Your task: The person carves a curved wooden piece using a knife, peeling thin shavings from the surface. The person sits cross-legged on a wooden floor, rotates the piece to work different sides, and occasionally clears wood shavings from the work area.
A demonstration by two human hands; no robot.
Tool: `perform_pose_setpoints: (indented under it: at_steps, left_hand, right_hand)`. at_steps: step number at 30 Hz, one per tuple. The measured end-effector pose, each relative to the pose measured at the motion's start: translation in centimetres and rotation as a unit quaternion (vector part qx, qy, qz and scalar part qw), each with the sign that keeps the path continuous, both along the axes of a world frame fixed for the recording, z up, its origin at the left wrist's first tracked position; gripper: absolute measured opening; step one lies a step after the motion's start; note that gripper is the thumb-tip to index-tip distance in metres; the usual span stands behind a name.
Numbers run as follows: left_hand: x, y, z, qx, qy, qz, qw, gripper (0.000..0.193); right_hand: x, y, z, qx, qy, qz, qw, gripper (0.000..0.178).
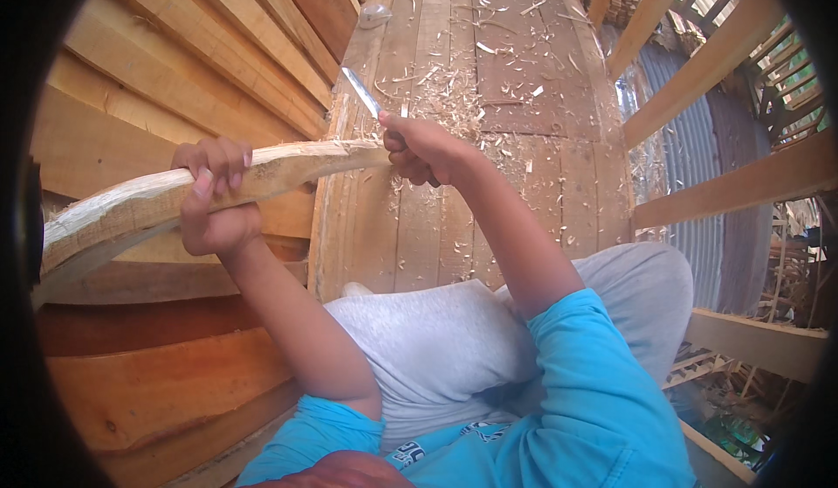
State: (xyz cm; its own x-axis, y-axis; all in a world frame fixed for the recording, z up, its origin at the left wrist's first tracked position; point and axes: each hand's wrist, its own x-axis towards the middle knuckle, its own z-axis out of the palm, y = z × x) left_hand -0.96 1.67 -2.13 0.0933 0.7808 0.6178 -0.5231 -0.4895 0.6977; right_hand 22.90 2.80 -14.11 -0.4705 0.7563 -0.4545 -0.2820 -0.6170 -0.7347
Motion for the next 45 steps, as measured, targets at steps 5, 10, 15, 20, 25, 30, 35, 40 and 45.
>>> perform_pose_setpoints:
  at_steps: [5,10,15,20,25,30,35,40,45]
  left_hand:
    - [0.1,-0.1,-0.1,-0.007,-0.004,-0.002,1.000,0.017]
    - [0.3,-0.2,0.1,-0.030,-0.007,0.051,0.998,0.017]
    - [0.6,-0.1,0.1,-0.034,-0.013,0.054,0.998,0.017]
    - [0.2,-0.1,-0.1,-0.019,-0.014,0.038,0.999,0.016]
    - [3.3,-0.9,0.8,-0.033,0.002,0.072,0.997,0.017]
    - [2.9,-1.1,0.6,-0.007,0.026,0.038,0.999,0.017]
    - [3.9,-0.8,0.4,0.038,0.010,-0.022,0.999,0.018]
    - [4.0,-0.7,0.1,0.044,0.023,-0.052,0.997,0.018]
    - [3.1,-0.9,-0.1,0.046,0.027,-0.048,0.997,0.019]
  right_hand:
    - [0.7,0.0,-1.5,0.181,-0.419,-0.159,0.876,0.055]
    - [0.1,-0.5,-3.3,0.293,-0.414,-0.193,0.840,0.046]
    - [-3.4,-1.0,-4.3,0.214,-0.420,-0.114,0.875,0.051]
    - [-6.6,-2.8,-0.4,0.199,-0.505,-0.105,0.834,0.064]
    - [-6.9,-1.9,-1.1,0.247,-0.518,-0.223,0.788,0.058]
    - [-5.9,-2.9,-0.2,0.213,-0.496,-0.155,0.828,0.055]
    - [-4.6,-1.5,-3.7,0.214,-0.484,-0.201,0.824,0.053]
    - [-3.4,-0.9,-3.6,0.137,-0.436,-0.177,0.871,0.053]
    - [-4.7,-2.0,-2.4,0.196,-0.495,-0.147,0.833,0.054]
